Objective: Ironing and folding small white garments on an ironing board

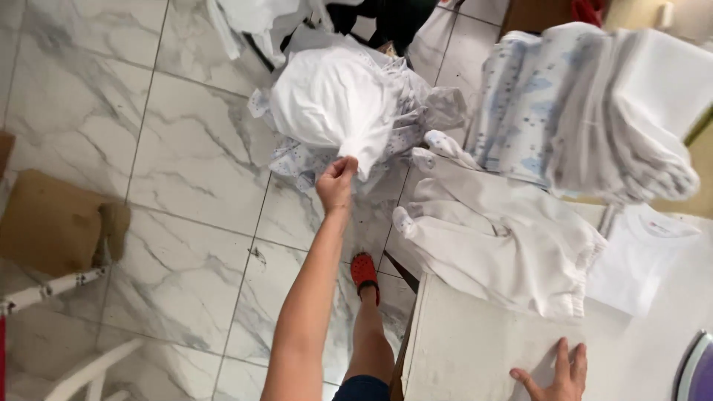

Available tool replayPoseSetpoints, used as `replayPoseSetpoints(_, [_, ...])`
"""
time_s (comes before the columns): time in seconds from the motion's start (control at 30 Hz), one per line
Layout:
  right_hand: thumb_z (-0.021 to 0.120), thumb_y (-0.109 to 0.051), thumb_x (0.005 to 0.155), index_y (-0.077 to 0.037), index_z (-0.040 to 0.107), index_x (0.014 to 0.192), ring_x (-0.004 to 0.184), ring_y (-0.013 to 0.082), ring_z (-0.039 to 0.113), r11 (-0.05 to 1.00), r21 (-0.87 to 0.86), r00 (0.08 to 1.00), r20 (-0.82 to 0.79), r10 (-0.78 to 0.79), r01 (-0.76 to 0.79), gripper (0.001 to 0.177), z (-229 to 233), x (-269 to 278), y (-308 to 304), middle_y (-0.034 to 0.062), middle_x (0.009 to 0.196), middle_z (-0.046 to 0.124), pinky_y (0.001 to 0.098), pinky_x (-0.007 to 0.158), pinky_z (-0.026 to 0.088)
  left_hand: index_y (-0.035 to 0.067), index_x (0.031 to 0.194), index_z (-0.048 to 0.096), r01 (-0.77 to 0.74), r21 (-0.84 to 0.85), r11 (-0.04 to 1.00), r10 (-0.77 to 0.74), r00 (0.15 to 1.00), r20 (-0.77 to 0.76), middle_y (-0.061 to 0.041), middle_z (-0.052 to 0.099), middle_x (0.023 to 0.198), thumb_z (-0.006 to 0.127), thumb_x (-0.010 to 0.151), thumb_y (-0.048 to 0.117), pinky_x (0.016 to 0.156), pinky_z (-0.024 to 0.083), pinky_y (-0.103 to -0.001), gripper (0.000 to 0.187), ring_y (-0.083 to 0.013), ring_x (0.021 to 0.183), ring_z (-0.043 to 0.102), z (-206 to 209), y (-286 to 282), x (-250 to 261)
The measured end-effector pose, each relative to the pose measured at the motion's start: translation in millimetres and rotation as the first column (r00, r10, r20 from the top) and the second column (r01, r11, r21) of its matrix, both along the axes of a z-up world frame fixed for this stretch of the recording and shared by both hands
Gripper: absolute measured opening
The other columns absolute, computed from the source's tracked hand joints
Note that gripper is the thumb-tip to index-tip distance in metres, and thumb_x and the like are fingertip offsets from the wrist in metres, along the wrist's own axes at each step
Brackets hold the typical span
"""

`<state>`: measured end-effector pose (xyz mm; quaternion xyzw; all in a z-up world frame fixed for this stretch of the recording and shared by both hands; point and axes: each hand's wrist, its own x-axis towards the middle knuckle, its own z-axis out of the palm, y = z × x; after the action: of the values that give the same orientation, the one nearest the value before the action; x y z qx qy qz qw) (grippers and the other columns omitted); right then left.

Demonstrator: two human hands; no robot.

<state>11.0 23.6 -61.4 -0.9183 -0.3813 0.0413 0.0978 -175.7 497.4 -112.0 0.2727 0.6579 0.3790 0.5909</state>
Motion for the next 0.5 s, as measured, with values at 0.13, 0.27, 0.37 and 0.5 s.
replayPoseSetpoints(0.13, [0.062,-0.051,0.041,-0.008,0.026,0.135,0.122,0.0511,0.018,0.956,-0.207,0.978,0.044,-0.204,0.209,0.110,39.4,-20.4,49.4,0.0378,0.133,0.019,0.0545,0.098,0.021,0.008,0.077,0.062,0.026,0.359,0.933,-0.114,0.968,0.225,0.001,0.060,0.071,0.069,0.068,0.008,0.063,0.040,-0.020,0.011,-0.0065,0.066,0.051,42.4,-35.8,-34.1])
replayPoseSetpoints(0.27, [0.071,-0.031,0.060,-0.004,0.020,0.134,0.130,0.0372,0.015,0.935,0.314,0.959,-0.174,0.225,-0.162,0.094,135.3,-55.5,145.9,0.0227,0.139,0.018,0.0476,0.106,0.016,0.010,0.064,0.059,0.321,0.595,0.736,-0.320,0.941,-0.113,-0.004,0.060,0.069,0.072,0.057,0.000,0.052,0.046,-0.020,0.018,-0.0093,0.059,0.054,160.1,-118.4,-77.9])
replayPoseSetpoints(0.37, [0.071,-0.042,0.065,-0.002,0.013,0.134,0.131,0.0328,0.009,0.782,0.527,0.709,-0.406,0.576,-0.333,0.099,166.8,-80.2,168.6,0.0191,0.140,0.011,0.0467,0.107,0.012,0.013,0.046,0.048,0.383,0.638,0.668,-0.057,0.881,-0.470,-0.003,0.050,0.051,0.057,0.062,0.003,0.038,0.035,-0.018,0.021,-0.0056,0.041,0.045,218.6,-200.6,-55.0])
replayPoseSetpoints(0.5, [0.033,-0.040,0.089,-0.007,0.034,0.115,0.110,0.0321,0.032,0.569,0.722,-0.049,-0.634,0.771,-0.394,0.042,227.4,-86.9,161.1,0.0182,0.118,0.034,0.0407,0.095,0.027,0.015,0.054,0.051,0.687,0.703,0.185,-0.349,0.714,-0.607,0.004,0.054,0.059,0.049,0.069,0.014,0.056,0.045,-0.016,0.015,-0.0067,0.054,0.056,340.2,-257.7,-20.7])
